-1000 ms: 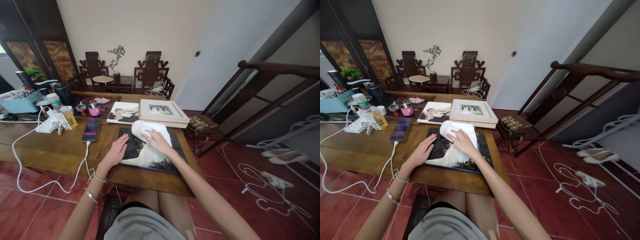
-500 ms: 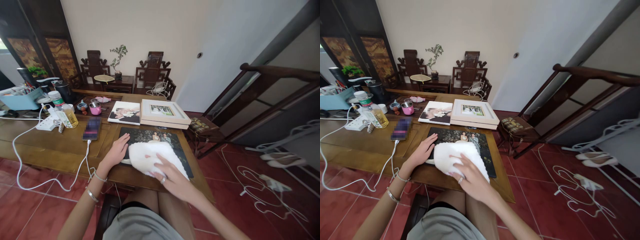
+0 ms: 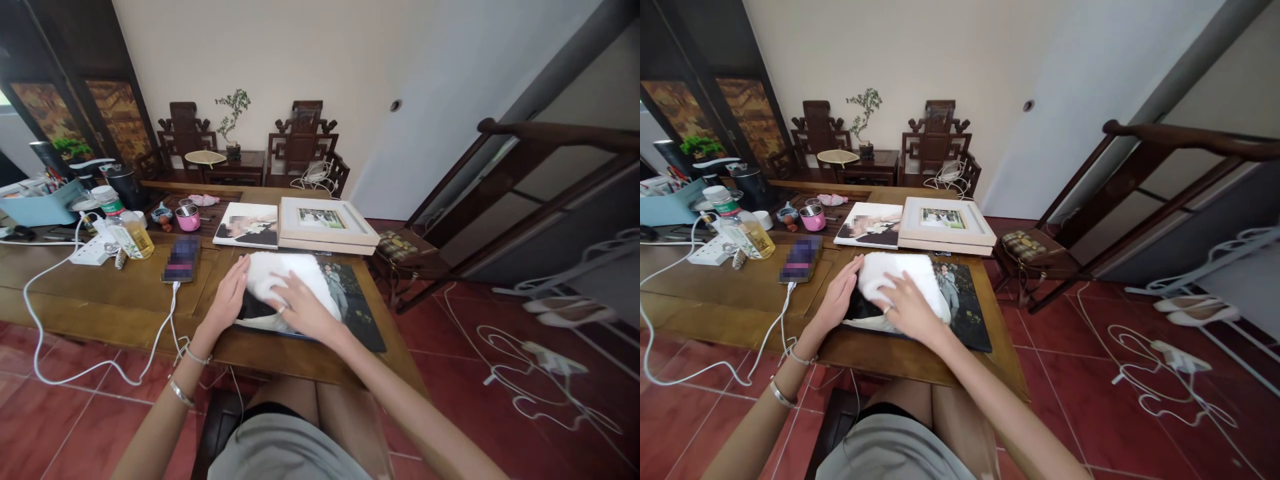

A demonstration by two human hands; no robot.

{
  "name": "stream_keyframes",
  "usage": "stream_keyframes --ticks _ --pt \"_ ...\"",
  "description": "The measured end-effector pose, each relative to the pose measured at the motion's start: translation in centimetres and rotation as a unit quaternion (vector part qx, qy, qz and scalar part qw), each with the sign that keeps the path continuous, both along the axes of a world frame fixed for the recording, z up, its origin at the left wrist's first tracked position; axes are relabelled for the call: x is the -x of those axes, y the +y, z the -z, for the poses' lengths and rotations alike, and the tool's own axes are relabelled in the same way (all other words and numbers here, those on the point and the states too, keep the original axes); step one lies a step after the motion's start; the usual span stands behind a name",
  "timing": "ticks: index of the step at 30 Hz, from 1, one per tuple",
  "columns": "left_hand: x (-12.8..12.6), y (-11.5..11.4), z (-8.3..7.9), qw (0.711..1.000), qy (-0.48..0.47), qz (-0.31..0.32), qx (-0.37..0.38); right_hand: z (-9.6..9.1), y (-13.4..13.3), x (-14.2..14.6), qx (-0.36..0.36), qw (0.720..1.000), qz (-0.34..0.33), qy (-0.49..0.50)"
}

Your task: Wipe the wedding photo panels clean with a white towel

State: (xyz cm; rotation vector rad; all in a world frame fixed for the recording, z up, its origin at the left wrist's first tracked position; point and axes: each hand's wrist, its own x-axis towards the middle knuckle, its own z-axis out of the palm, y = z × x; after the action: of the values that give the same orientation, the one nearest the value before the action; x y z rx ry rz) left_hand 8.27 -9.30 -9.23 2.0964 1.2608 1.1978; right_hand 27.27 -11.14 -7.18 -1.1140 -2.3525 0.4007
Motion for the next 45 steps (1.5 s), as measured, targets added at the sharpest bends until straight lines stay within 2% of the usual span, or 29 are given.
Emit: stream_keyframes --ticks 3,5,7,9,12,15,19,23,26,28,31,37,40,43,45 --pt "0.1 -0.1 0.1 1.000 -0.009 -0.014 -0.002 -0.5 -3.7 0.3 0.010 0.996 -0.088 0.006" --pt "0.0 -0.1 0.2 1.000 0.005 -0.016 0.000 -1.0 -5.5 -0.5 0.034 0.993 -0.112 0.001" --pt "-0.1 -0.2 0.3 0.999 0.035 -0.004 0.007 -1.3 -6.4 -1.9 0.061 0.993 -0.098 -0.016" --pt "-0.2 -0.3 0.4 0.997 0.073 0.015 0.017 -1.1 -6.3 -3.7 0.088 0.994 -0.056 -0.037" --pt "-0.3 -0.3 0.6 0.992 0.116 0.032 0.030 -0.3 -4.4 -5.9 0.096 0.994 0.013 -0.045" --pt "-0.2 -0.2 0.7 0.990 0.137 0.033 0.030 0.1 -1.4 -6.2 0.086 0.995 0.055 0.002" --pt "-0.1 0.1 1.0 0.986 0.160 0.036 0.022 -0.3 3.2 -3.5 0.114 0.983 0.064 0.128" --pt "0.1 0.3 1.3 0.988 0.152 0.040 -0.001 -0.6 7.2 0.8 0.136 0.972 0.062 0.183" --pt "0.2 0.4 1.5 0.989 0.143 0.041 -0.014 -0.4 8.8 3.0 0.152 0.966 0.049 0.204" --pt "0.2 0.5 1.6 0.989 0.143 0.039 -0.017 -0.3 8.8 3.2 0.155 0.965 0.041 0.207" --pt "0.2 0.5 1.5 0.989 0.145 0.040 -0.011 -0.2 7.6 1.2 0.154 0.966 0.041 0.202" --pt "0.1 0.2 1.6 0.989 0.143 0.042 -0.001 0.3 5.0 -7.6 0.145 0.968 0.118 0.164" --pt "0.0 0.1 1.5 0.988 0.148 0.038 -0.001 0.6 4.4 -10.9 0.131 0.968 0.157 0.145" --pt "0.0 0.1 1.4 0.987 0.155 0.036 -0.003 0.9 2.7 -12.0 0.111 0.975 0.161 0.107" --pt "0.0 0.1 1.4 0.987 0.158 0.036 -0.002 0.9 0.4 -11.6 0.094 0.983 0.146 0.059"
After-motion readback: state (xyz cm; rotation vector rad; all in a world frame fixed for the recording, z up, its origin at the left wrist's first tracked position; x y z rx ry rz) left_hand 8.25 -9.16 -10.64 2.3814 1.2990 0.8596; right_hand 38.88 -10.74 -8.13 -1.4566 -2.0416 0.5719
